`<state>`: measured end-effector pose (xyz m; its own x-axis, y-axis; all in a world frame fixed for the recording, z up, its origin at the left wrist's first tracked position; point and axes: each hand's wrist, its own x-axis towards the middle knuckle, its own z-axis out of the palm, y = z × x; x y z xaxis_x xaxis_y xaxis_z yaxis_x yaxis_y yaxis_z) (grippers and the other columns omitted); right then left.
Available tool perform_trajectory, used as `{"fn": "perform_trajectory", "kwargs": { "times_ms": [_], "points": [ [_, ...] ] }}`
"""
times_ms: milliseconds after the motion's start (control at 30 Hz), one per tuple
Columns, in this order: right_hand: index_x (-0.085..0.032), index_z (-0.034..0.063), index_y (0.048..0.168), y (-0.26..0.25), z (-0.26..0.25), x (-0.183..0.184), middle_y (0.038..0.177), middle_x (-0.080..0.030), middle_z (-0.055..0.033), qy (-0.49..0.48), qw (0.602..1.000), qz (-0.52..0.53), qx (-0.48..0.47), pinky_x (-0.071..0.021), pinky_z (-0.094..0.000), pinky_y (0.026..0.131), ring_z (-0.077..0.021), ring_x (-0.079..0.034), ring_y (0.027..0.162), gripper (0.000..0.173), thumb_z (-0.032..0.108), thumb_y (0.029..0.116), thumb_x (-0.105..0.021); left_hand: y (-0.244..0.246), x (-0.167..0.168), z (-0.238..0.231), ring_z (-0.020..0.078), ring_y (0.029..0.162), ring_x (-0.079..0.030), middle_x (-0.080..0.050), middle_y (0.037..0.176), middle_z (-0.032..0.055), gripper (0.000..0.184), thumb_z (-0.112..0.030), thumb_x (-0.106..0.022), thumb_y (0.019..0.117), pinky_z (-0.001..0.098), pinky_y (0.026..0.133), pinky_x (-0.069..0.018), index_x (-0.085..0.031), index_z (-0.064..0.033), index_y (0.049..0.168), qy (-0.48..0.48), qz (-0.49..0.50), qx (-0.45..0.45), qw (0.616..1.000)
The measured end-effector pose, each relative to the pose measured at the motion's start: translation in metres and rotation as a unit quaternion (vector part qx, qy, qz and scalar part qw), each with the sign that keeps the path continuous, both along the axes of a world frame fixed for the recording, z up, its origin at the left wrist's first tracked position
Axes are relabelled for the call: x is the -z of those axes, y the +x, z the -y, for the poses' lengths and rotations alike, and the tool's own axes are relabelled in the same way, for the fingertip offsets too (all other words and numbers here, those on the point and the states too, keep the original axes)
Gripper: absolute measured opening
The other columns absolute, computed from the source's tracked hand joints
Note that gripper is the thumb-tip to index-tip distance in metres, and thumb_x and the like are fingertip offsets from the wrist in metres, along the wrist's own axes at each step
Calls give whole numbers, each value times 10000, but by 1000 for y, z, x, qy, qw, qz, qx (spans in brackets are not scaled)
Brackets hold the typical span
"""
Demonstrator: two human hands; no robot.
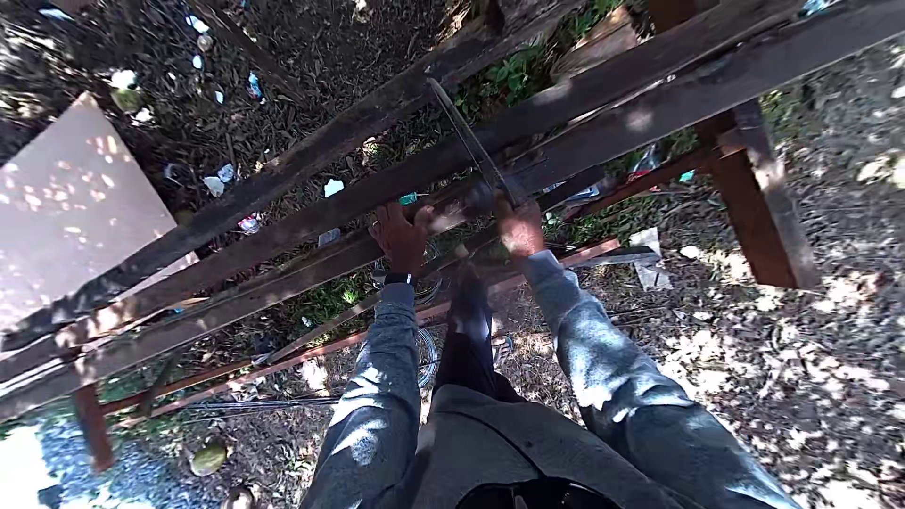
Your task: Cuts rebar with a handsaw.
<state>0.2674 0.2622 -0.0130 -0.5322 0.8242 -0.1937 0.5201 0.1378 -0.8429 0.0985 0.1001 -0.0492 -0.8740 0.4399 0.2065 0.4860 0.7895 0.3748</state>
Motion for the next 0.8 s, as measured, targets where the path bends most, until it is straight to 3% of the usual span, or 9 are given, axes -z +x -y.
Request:
{"fn": "perform_trajectory", "kwargs": {
  "times_ms": [100, 167, 267, 333, 433, 500, 667, 800],
  "points": [
    [-667, 68, 900, 64, 31, 1, 664, -569, -87, 7, 1000, 1, -15, -502, -500, 572, -231, -572, 592, 505, 505, 1055, -465, -3, 0, 0, 317, 1099, -584, -624, 1068, 113, 667, -757, -583, 880, 564, 1018, -424, -664, -107, 1006, 2, 5, 5, 1000],
    [-681, 83, 875, 115, 52, 7, 606, -528, 11, 4, 1000, -23, 1, -486, -373, 524, -110, -519, 523, 446, 448, 1047, -492, -1, 5, 0, 320, 1102, -576, -620, 1061, 110, 672, -767, -578, 877, 563, 1008, -422, -658, -110, 995, 13, 1, 4, 1000],
    [-642, 110, 822, 145, 68, -1, 570, -470, 72, -3, 999, -48, 10, -442, -297, 470, -43, -466, 481, 421, 413, 1063, -477, -1, 7, 2, 318, 1080, -580, -623, 1060, 110, 677, -776, -577, 870, 566, 987, -425, -660, -114, 986, 16, 0, 0, 1000],
    [-640, 88, 813, 115, 54, -13, 576, -480, 38, 10, 1000, -19, 3, -452, -337, 492, -79, -482, 495, 413, 391, 1050, -491, -3, 7, 0, 324, 1066, -582, -622, 1051, 110, 678, -774, -583, 869, 564, 971, -432, -657, -110, 983, 20, -8, -1, 1000],
    [-662, 52, 834, 34, 12, -8, 668, -576, -81, 7, 1000, 25, -4, -502, -486, 605, -217, -581, 619, 469, 441, 1040, -502, -2, 8, 0, 303, 1068, -583, -625, 1025, 86, 624, -745, -618, 868, 550, 988, -430, -662, -130, 965, 22, -14, -6, 1000],
    [-658, 83, 833, 1, -3, -5, 687, -573, -73, -12, 1000, 13, 0, -494, -494, 628, -223, -584, 647, 508, 515, 1042, -494, -4, 7, 1, 291, 1086, -590, -640, 1030, 73, 618, -746, -622, 866, 541, 1008, -430, -671, -140, 980, 13, -16, -9, 1000],
    [-682, 124, 846, -3, -3, -6, 698, -592, -56, -31, 999, 1, 12, -494, -498, 633, -214, -601, 671, 498, 546, 1032, -495, -2, 4, 1, 300, 1106, -593, -647, 1066, 92, 633, -737, -612, 878, 551, 1030, -420, -669, -117, 994, -3, -11, -11, 1000],
    [-707, 103, 910, -3, 2, -6, 786, -651, -103, -22, 999, 14, 20, -533, -532, 724, -252, -652, 772, 498, 529, 1040, -484, -3, -1, 2, 310, 1089, -596, -642, 1059, 104, 661, -751, -612, 870, 556, 1020, -432, -671, -105, 1000, -3, -5, 5, 1000]
  ]
}}
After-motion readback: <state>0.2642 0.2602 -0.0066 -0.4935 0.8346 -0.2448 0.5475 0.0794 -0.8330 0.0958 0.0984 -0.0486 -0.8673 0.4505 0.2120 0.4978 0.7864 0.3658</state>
